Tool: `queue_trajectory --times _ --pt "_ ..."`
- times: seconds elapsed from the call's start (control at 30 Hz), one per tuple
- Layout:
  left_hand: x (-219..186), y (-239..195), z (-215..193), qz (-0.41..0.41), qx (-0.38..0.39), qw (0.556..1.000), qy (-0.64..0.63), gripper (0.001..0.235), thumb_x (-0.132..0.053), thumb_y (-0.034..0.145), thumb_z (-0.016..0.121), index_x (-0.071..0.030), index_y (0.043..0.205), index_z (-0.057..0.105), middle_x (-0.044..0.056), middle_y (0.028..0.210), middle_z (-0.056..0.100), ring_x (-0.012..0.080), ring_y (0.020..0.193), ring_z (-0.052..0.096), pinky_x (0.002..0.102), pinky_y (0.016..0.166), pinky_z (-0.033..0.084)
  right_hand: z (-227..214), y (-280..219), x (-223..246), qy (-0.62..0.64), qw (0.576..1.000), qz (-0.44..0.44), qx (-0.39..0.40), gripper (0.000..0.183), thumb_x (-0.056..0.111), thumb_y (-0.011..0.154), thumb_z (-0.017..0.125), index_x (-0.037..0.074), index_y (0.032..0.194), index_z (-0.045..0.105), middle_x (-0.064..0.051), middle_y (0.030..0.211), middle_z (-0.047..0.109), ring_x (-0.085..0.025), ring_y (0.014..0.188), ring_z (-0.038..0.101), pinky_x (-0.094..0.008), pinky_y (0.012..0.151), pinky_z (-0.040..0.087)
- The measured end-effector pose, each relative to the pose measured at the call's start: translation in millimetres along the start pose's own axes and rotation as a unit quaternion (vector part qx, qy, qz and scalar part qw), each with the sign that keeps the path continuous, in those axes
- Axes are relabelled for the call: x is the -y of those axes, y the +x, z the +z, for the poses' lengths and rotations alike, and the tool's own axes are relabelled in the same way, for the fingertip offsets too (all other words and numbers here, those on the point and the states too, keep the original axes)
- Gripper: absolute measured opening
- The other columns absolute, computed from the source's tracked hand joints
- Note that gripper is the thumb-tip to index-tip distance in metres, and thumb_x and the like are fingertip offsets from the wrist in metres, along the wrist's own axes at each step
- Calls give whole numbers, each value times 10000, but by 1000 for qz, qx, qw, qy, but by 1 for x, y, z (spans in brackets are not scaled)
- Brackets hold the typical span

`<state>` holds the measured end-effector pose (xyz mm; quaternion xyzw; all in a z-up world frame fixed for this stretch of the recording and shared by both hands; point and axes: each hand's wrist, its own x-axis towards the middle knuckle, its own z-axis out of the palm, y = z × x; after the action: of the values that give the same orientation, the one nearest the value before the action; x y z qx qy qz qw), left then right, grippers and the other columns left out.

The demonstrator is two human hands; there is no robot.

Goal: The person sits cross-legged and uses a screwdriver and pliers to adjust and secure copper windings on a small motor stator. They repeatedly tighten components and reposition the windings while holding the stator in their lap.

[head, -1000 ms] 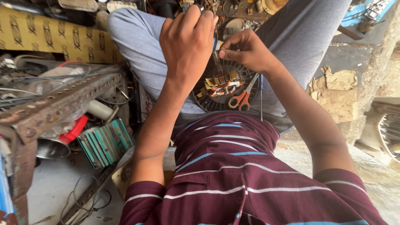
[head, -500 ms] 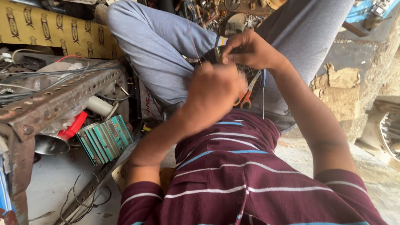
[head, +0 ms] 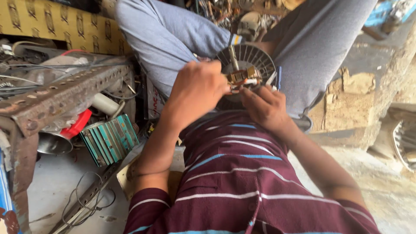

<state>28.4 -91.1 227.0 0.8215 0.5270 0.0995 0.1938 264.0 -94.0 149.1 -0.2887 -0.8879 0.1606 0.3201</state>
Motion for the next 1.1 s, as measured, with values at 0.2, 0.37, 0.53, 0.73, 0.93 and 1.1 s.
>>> queue_trajectory --times 0.2,0.37,0.53,0.73,0.93,1.1 --pt "55 60 -3 5 5 993 -114 152 -228 800 857 -89 800 794 88 824 685 258 783 675 418 733 516 -4 5 7 8 998 29 49 465 135 858 832 30 1282 675 -33 796 548 -208 689 589 -354 583 482" --pt "65 65 4 -12 -13 994 -105 135 -197 775 874 -89 820 807 89 841 699 262 798 683 423 742 509 -12 16 2 24 996 23 84 440 160 836 836 16 1227 696 -37 733 562 -200 634 589 -360 551 484" --pt "66 62 3 -20 -41 995 -85 189 -220 788 894 -65 812 788 90 845 701 273 777 679 435 740 506 -9 16 4 60 995 23 74 370 130 874 819 -10 1196 703 -35 741 592 -182 629 606 -351 552 496" --pt "61 46 -11 40 -98 988 -111 228 -198 766 915 -43 776 748 92 771 636 278 751 650 432 696 489 -7 15 10 90 994 52 28 337 86 845 838 15 1142 695 -61 765 590 -218 646 608 -368 560 475" --pt "56 22 -18 61 -137 979 -136 230 -205 795 913 -50 806 744 75 775 610 256 763 625 402 705 482 -1 8 11 161 981 110 -4 289 38 847 831 -2 1108 715 -82 781 606 -217 627 611 -363 568 473" --pt "59 14 -23 56 -143 981 -117 223 -176 790 923 -46 791 741 70 757 597 241 718 603 391 667 459 8 3 8 159 980 120 -23 197 2 866 811 19 1049 742 -79 800 644 -205 664 644 -340 600 490"
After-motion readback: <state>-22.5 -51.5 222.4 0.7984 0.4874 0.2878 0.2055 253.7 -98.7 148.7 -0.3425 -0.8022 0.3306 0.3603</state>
